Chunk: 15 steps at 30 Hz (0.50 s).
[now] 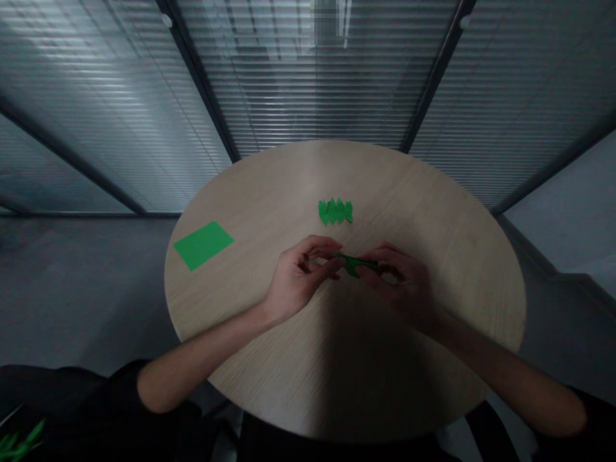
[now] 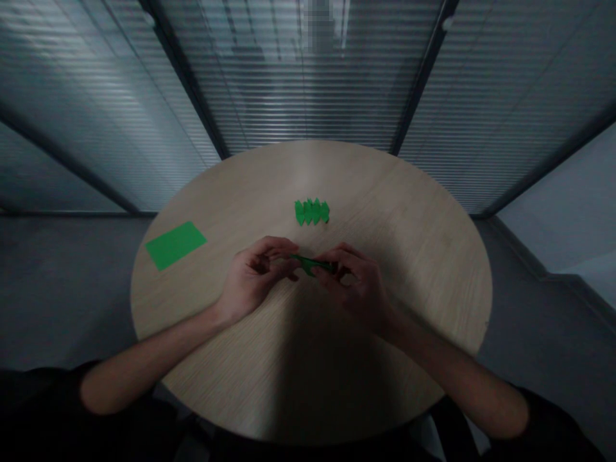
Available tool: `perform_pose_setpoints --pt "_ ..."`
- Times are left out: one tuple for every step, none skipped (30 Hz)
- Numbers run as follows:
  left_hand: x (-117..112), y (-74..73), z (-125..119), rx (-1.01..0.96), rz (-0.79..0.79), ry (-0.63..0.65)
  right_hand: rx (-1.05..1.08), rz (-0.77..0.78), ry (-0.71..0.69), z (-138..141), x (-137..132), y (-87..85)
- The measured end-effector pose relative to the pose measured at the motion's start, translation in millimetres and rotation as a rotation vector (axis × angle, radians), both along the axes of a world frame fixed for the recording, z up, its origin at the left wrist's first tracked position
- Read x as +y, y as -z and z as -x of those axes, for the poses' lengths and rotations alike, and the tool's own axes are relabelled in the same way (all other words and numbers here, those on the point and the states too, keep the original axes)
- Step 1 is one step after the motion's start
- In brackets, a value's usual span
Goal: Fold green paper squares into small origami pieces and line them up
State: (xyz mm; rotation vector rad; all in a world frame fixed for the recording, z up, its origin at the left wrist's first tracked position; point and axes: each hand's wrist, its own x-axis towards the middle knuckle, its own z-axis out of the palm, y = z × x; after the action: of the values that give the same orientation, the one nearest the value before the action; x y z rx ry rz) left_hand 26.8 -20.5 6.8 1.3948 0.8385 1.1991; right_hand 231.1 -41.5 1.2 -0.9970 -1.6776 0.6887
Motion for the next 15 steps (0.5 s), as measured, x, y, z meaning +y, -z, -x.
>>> perform_pose_setpoints --pt "-0.2 0.4 -0.1 -0.023 -0.021 -0.006 0.001 -0.002 0.001 0.1 0.0 0.2" --pt "-0.5 0.9 -0.1 -0.046 -0.04 -0.009 0.0 -0.006 0.002 0.1 0.1 0.4" --pt "-0.9 1.4 0.1 -0.06 -0.056 -0.01 -0.002 -0.011 0.002 0.2 0.2 0.5" --pt "-1.3 1.9 0.3 -0.064 -0.068 -0.01 -0.006 -0.015 0.001 0.2 0.2 0.6" --pt "-1.8 2.3 0.7 -0.058 -0.074 -0.01 -0.012 -0.014 0.002 0.2 0.3 0.7" --pt "-2.4 2.6 1.1 -0.046 -0.073 -0.009 -0.015 -0.012 0.004 0.2 0.3 0.7" --pt "-2.9 2.5 1.4 -0.036 -0.069 -0.01 -0.016 -0.011 0.005 0.2 0.3 0.7" --pt "-3.4 2.3 1.7 -0.032 -0.061 -0.013 -0.013 -0.009 0.007 0.2 0.3 0.7" --pt "-3.8 1.8 1.8 -0.034 -0.054 -0.015 -0.011 -0.005 0.007 0.3 0.3 0.5" --pt "-4.2 1.3 1.7 -0.039 -0.042 -0.015 -0.008 -0.002 0.009 0.3 0.2 0.4" --pt "-4.5 0.6 1.6 -0.047 -0.031 -0.012 -0.006 -0.001 0.01 0.4 0.2 0.2" --pt "-4.7 0.0 1.3 -0.056 -0.02 -0.009 -0.006 -0.003 0.009 0.5 0.1 0.0" --pt "-4.8 -0.5 0.9 -0.067 -0.007 -0.002 -0.007 -0.009 0.008 0.6 0.1 -0.1" --pt "-4.7 -0.9 0.6 -0.078 0.004 0.006 -0.009 -0.018 0.006 0.7 0.0 0.0" --pt "-4.5 -1.1 0.2 -0.09 0.014 0.016 -0.013 -0.026 0.003 0.7 -0.1 0.3"
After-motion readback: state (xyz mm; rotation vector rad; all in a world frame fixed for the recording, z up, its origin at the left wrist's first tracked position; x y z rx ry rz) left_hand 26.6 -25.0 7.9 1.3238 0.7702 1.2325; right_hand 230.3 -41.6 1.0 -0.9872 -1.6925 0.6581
